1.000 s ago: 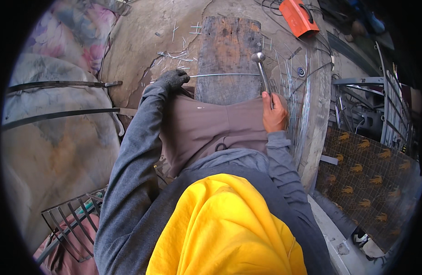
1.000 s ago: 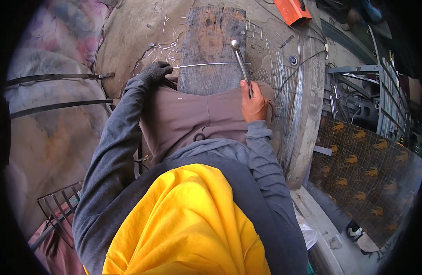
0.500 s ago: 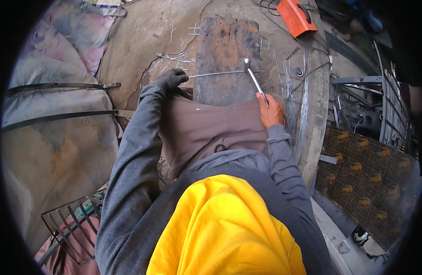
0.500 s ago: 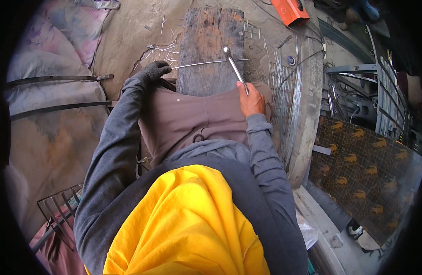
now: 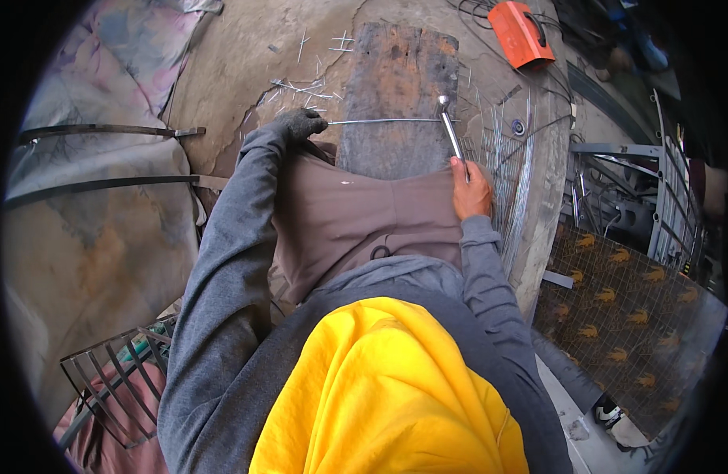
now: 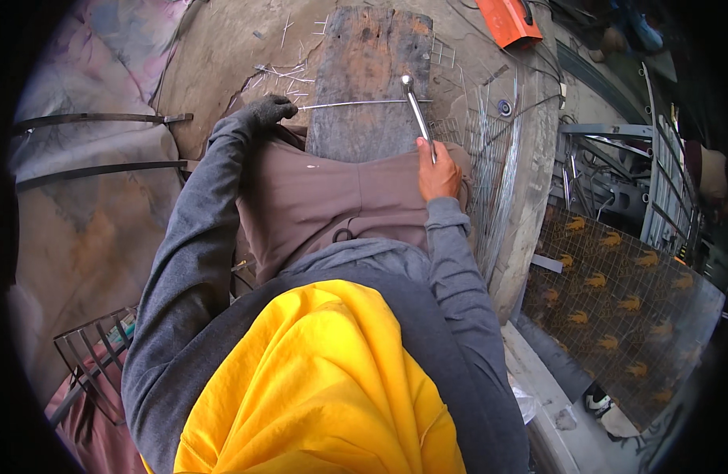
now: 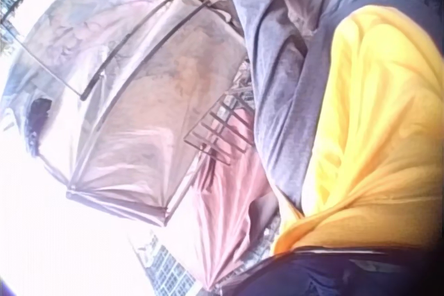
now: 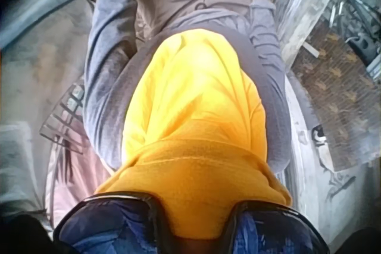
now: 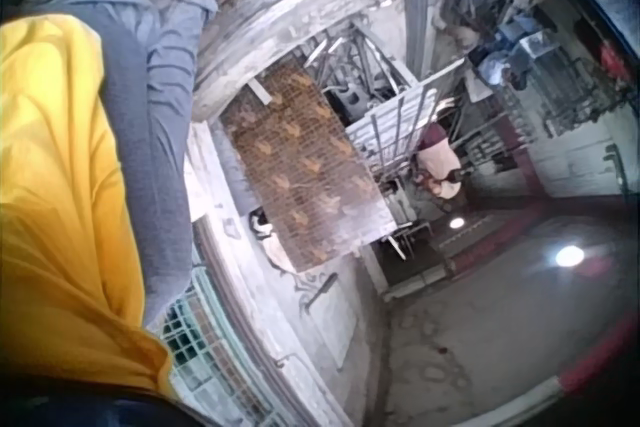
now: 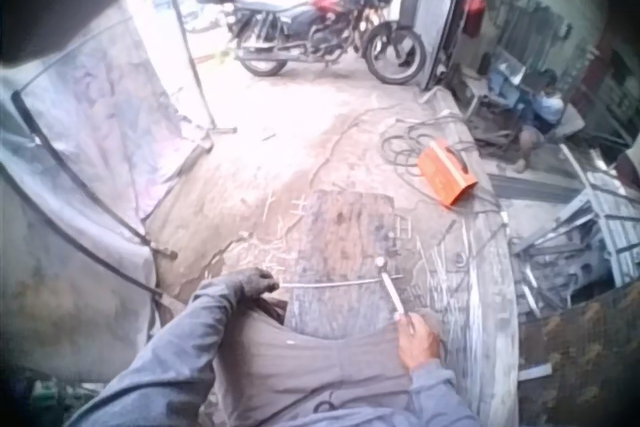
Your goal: Straightening and inspecting thin metal wire using a T-bar tool and manual manipulation on a wooden block
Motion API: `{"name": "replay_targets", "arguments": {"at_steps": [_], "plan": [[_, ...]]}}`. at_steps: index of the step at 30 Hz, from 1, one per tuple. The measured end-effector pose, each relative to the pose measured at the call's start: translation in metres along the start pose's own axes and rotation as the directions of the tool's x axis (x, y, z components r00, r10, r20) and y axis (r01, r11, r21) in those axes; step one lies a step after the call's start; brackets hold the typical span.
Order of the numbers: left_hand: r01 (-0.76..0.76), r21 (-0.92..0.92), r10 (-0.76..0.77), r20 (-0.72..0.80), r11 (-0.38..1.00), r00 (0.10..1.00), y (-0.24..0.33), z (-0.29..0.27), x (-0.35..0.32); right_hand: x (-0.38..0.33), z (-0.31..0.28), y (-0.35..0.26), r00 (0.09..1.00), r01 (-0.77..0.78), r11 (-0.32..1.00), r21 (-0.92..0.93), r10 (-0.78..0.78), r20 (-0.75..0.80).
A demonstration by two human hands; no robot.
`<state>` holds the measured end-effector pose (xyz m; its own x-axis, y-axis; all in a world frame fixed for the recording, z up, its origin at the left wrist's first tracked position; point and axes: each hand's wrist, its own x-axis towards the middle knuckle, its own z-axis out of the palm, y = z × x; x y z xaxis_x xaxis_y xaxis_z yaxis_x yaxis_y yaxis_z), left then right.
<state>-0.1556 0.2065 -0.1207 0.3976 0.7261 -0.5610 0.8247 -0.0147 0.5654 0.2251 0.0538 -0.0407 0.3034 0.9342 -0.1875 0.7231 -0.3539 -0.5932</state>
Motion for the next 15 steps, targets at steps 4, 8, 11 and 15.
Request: {"name": "replay_targets", "arguments": {"at_steps": [4, 8, 11, 15], "plan": [[0.132, -0.111, -0.127, 0.055, 0.985, 0.99, -0.014, -0.005, 0.006, -0.007, -0.003, -0.002, 0.999, 0.012, 0.997, 0.078, -0.009, -0.04], [-0.144, -0.056, 0.146, 0.042, 0.988, 0.988, -0.054, -0.011, -0.002, -0.011, -0.006, -0.012, 0.999, 0.033, 0.996, 0.088, -0.033, -0.009], [0.058, -0.15, -0.045, 0.091, 0.987, 0.995, -0.023, -0.01, 0.008, -0.009, -0.004, 0.0, 0.993, 0.058, 0.992, 0.111, -0.047, -0.104], [0.044, -0.149, -0.031, 0.086, 0.988, 0.996, -0.026, -0.01, 0.003, -0.009, -0.006, -0.024, 0.989, 0.075, 0.982, 0.173, -0.05, -0.14]]}}
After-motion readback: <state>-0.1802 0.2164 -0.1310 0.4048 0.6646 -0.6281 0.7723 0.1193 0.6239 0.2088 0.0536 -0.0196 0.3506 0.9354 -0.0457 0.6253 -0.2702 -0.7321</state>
